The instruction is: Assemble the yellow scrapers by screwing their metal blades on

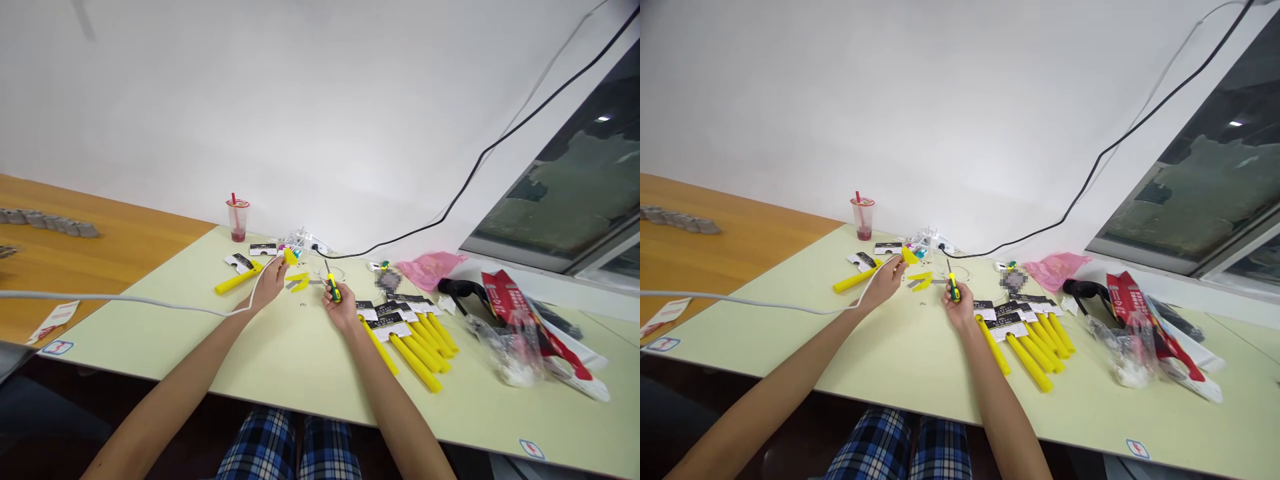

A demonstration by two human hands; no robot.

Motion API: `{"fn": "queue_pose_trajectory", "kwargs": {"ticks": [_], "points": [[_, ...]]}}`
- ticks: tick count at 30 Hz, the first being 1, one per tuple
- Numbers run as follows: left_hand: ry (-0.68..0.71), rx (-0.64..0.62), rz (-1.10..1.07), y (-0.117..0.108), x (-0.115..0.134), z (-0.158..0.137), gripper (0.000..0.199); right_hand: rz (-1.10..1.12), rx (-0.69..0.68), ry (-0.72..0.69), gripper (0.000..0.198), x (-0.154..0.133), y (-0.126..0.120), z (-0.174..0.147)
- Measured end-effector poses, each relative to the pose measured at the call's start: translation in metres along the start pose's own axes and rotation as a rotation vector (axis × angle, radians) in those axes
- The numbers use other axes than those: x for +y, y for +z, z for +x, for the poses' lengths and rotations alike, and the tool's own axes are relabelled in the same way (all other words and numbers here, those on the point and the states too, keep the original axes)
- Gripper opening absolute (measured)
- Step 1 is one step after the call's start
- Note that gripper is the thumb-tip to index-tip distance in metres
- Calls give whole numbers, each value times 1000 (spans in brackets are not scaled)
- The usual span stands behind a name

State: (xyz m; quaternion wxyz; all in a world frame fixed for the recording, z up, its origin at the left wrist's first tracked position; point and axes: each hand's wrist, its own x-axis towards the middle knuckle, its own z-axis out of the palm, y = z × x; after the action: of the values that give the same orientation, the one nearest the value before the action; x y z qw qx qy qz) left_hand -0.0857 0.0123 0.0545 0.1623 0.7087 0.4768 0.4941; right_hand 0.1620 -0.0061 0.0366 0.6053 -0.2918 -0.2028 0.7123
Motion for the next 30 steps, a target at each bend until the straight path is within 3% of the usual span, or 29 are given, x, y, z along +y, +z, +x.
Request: {"fn": "queue_pose_trajectory", "kwargs": {"ticks": [4,7,12,17,20,23,26,30], "points": [[-270,-76,-706,9,22,-4,41,-12,8,5,15,1,0,1],[-381,-152,-1033,18,31,-11,38,-45,21,0,30,3,1,2],[-455,-148,-1207,37,37,-24,25,-198,24,-69,39,10,2,3],[-470,-107,-1258,52,38,-34,20,-366,-131,-82,48,19,1,1],[-443,-77,-1238,57,35,-35,24,-407,-186,-69,57,21,0,-1],[-387,-81,-1082,59,29,-33,34,-440,-206,-30,62,19,1,-3],[-294,-54,-766,58,18,-28,40,-417,-196,-23,62,16,2,-3],[-78,-37,-194,54,-2,-22,30,-316,-94,-74,57,13,2,-1]]}}
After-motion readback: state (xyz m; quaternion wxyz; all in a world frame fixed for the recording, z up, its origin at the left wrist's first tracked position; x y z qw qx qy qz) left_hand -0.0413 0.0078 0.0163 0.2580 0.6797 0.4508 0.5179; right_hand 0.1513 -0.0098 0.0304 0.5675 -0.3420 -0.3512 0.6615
